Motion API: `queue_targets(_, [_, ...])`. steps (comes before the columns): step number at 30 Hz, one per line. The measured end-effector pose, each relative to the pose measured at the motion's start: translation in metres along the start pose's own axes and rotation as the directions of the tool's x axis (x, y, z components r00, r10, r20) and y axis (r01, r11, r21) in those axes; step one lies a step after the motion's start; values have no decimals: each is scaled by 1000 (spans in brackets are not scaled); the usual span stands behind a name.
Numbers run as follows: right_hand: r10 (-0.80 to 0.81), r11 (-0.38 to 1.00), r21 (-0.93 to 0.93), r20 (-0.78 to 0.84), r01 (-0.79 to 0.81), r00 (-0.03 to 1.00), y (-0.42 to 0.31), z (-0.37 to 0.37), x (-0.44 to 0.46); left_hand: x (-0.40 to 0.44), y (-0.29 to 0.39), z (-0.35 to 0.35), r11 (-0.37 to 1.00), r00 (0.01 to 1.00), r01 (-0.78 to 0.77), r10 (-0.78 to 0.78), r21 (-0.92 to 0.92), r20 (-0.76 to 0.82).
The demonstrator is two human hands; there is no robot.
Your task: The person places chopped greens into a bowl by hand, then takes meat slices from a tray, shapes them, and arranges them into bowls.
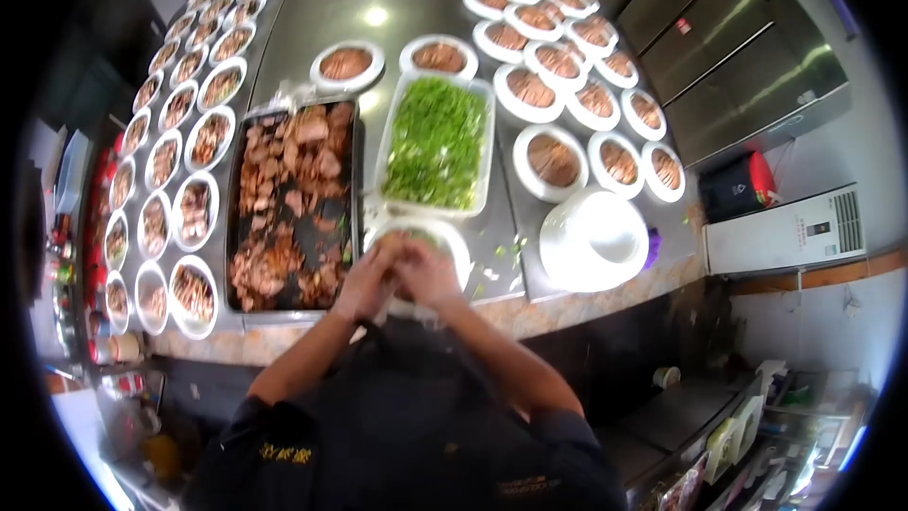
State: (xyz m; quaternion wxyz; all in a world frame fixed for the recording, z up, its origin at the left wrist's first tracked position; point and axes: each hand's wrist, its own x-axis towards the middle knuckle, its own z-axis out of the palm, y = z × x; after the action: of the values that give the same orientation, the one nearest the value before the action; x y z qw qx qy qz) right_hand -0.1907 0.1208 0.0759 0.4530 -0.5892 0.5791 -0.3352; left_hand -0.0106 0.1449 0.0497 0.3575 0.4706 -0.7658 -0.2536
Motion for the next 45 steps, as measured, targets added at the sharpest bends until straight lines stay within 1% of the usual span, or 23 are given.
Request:
queue_targets(1, [54, 994, 96, -30, -51, 998, -11, -2, 1, 8, 10, -6, 708, 961, 276, -209, -651, 179])
queue_targets(2, [11, 994, 109, -79, -2, 997, -18, -4, -1, 16, 20, -13, 2, 848, 378, -402, -926, 345])
queue_targets(4, [-197, 978, 34, -193, 207, 961, -27, -8, -2, 25, 48, -31, 174, 906, 300, -361, -938, 222])
queue_targets(5, [-325, 942, -167, -240, 290, 915, -36, -11, -4, 26, 48, -36, 172, 901, 306, -371, -936, 226])
queue_targets(7, [-351, 935, -138, -240, 326, 905, -46, -14, -6, 28, 50, -45, 407, 937, 302, -295, -862, 189])
queue_targets(8, [-382, 924, -115, -245, 365, 891, -51, -15, -8, 26, 55, -50, 406, 935, 305, -300, -861, 190])
queue_targets(13, [-482, 874, -86, -292, 479, 826, -58, -13, -17, 24, 67, -62, 716, 948, 254, -316, -650, 22])
queue_targets(16, [-437, 887, 21, -281, 461, 854, -57, -14, -21, 24, 78, -68, 618, 883, 382, -463, -688, 74])
queue_targets(18, [-110, 853, 500, -102, 147, 989, -60, -19, -22, 23, 73, -68, 598, 863, 388, -503, -701, 48])
queue_targets(19, [-111, 853, 501, -100, 146, 989, -60, -25, -21, 23, 71, -70, 580, 841, 392, -541, -714, 23])
queue_targets(21, [35, 776, 621, 127, -107, 991, -62, -37, -19, 21, 73, -76, 548, 848, 387, -527, -742, 54])
queue_targets(22, [35, 776, 621, 129, -108, 991, -66, -39, -19, 20, 75, -79, 515, 857, 382, -509, -768, 85])
queue_targets(24, [40, 504, 813, 313, -290, 949, -75, -43, -20, 20, 66, -75, 481, 840, 401, -532, -780, 105])
queue_targets(27, [55, 428, 837, 351, -340, 935, -70, -42, -18, 21, 74, -79, 471, 822, 421, -559, -775, 107])
queue_targets(28, [55, 429, 836, 354, -342, 934, -71, -40, -19, 22, 80, -82, 494, 820, 424, -565, -759, 90])
queue_targets(29, [98, 572, 782, 235, -248, 967, -74, -36, -21, 21, 82, -82, 494, 819, 423, -567, -759, 88])
queue_targets(30, [119, 702, 694, 106, -159, 987, -76, -33, -22, 20, 83, -81, 673, 871, 349, -490, -652, -40])
queue_targets(31, [120, 702, 694, 109, -162, 987, -77, -32, -22, 19, 84, -81, 819, 911, 264, -386, -510, -149])
queue_targets(34, [69, 791, 611, -26, -39, 997, -79, -31, -23, 16, 88, -85, 919, 919, 233, -315, -318, -237])
queue_targets(38, [-59, 846, 526, -66, 85, 996, -82, -32, -24, 13, 84, -81, 892, 923, 308, -364, -331, -121])
queue_targets(39, [-95, 874, 468, -92, 127, 991, -82, -32, -23, 16, 86, -75, 825, 928, 221, -342, -520, -149])
queue_targets(41, [-109, 903, 399, -142, 158, 984, -85, -28, -23, 20, 86, -75, 720, 928, 120, -326, -684, -180])
queue_targets(45, [-194, 899, 371, -138, 232, 971, -84, -33, -28, 24, 93, -95, 805, 956, 217, -289, -553, -46])
